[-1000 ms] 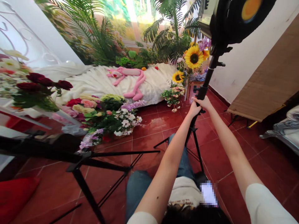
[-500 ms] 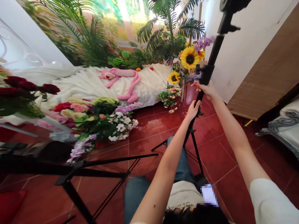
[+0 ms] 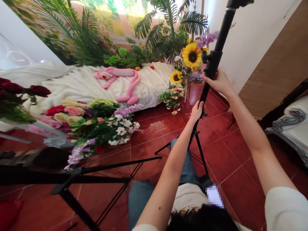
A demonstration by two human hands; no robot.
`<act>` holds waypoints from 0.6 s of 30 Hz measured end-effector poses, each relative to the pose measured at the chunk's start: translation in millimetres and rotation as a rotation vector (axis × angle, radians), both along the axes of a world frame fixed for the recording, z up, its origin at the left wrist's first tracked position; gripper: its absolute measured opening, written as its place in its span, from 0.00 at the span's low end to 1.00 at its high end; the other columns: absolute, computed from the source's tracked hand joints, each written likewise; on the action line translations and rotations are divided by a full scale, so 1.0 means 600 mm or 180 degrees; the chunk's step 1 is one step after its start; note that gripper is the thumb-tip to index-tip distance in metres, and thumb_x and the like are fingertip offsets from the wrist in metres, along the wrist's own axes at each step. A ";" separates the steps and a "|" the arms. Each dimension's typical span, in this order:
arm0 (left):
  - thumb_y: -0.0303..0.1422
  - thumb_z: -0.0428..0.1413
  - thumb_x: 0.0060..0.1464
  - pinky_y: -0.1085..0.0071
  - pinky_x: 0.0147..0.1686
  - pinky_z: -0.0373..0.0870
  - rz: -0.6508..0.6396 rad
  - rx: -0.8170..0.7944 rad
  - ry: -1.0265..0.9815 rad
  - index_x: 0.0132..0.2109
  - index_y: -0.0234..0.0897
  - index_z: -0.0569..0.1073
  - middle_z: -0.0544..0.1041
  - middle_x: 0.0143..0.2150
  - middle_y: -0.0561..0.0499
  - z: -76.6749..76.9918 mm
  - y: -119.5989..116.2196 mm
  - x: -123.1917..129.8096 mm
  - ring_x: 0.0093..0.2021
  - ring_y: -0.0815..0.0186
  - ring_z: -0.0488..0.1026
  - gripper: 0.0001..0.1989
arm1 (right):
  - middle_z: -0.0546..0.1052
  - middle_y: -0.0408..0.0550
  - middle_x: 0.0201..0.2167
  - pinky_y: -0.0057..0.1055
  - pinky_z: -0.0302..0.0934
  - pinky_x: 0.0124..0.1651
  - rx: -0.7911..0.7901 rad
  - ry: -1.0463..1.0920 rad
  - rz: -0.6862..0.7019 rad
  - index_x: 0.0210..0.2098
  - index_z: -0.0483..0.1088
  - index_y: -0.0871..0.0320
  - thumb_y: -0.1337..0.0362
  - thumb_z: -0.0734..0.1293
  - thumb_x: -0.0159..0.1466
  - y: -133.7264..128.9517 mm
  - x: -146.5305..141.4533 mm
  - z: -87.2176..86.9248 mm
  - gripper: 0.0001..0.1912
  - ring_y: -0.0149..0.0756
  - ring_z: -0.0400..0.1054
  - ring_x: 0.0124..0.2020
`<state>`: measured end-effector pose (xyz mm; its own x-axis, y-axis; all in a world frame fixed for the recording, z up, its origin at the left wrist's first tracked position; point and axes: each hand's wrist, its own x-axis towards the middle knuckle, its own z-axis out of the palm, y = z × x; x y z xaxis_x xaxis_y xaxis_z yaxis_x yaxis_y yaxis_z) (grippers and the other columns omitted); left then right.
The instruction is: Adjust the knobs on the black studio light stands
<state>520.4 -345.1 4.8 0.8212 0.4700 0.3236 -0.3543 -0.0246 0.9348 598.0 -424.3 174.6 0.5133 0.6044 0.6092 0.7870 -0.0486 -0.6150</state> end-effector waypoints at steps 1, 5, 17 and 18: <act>0.57 0.48 0.60 0.76 0.29 0.66 -0.0004 0.0000 -0.0016 0.34 0.38 0.68 0.72 0.29 0.54 0.000 0.000 0.001 0.26 0.74 0.67 0.25 | 0.78 0.48 0.40 0.40 0.69 0.47 -0.0195 -0.0165 -0.0183 0.50 0.69 0.58 0.41 0.72 0.58 -0.017 -0.004 -0.007 0.31 0.42 0.75 0.44; 0.55 0.49 0.60 0.75 0.31 0.66 0.0000 -0.0002 -0.0023 0.35 0.38 0.69 0.72 0.28 0.55 0.000 0.001 0.003 0.27 0.73 0.68 0.24 | 0.80 0.54 0.37 0.40 0.67 0.44 -0.1636 -0.0656 -0.0797 0.45 0.70 0.58 0.42 0.71 0.59 -0.085 -0.053 -0.058 0.28 0.48 0.76 0.41; 0.55 0.50 0.60 0.76 0.35 0.66 -0.0068 -0.0070 -0.0050 0.35 0.36 0.68 0.72 0.31 0.54 0.006 0.000 0.002 0.30 0.74 0.68 0.24 | 0.81 0.59 0.40 0.34 0.62 0.39 -0.2859 -0.0659 -0.1271 0.43 0.72 0.58 0.47 0.59 0.70 -0.102 -0.138 -0.172 0.21 0.49 0.76 0.41; 0.55 0.50 0.60 0.76 0.35 0.67 -0.0086 -0.0079 -0.0062 0.35 0.36 0.67 0.72 0.31 0.54 0.005 0.000 0.002 0.30 0.74 0.68 0.24 | 0.81 0.58 0.38 0.34 0.62 0.39 -0.2635 -0.0414 -0.1212 0.39 0.72 0.58 0.47 0.57 0.71 -0.102 -0.130 -0.180 0.22 0.47 0.76 0.40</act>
<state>521.7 -344.9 8.1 0.8274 0.4558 0.3282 -0.3726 0.0083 0.9279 520.0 -485.5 66.7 0.7249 0.6775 0.1243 0.6881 -0.7039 -0.1762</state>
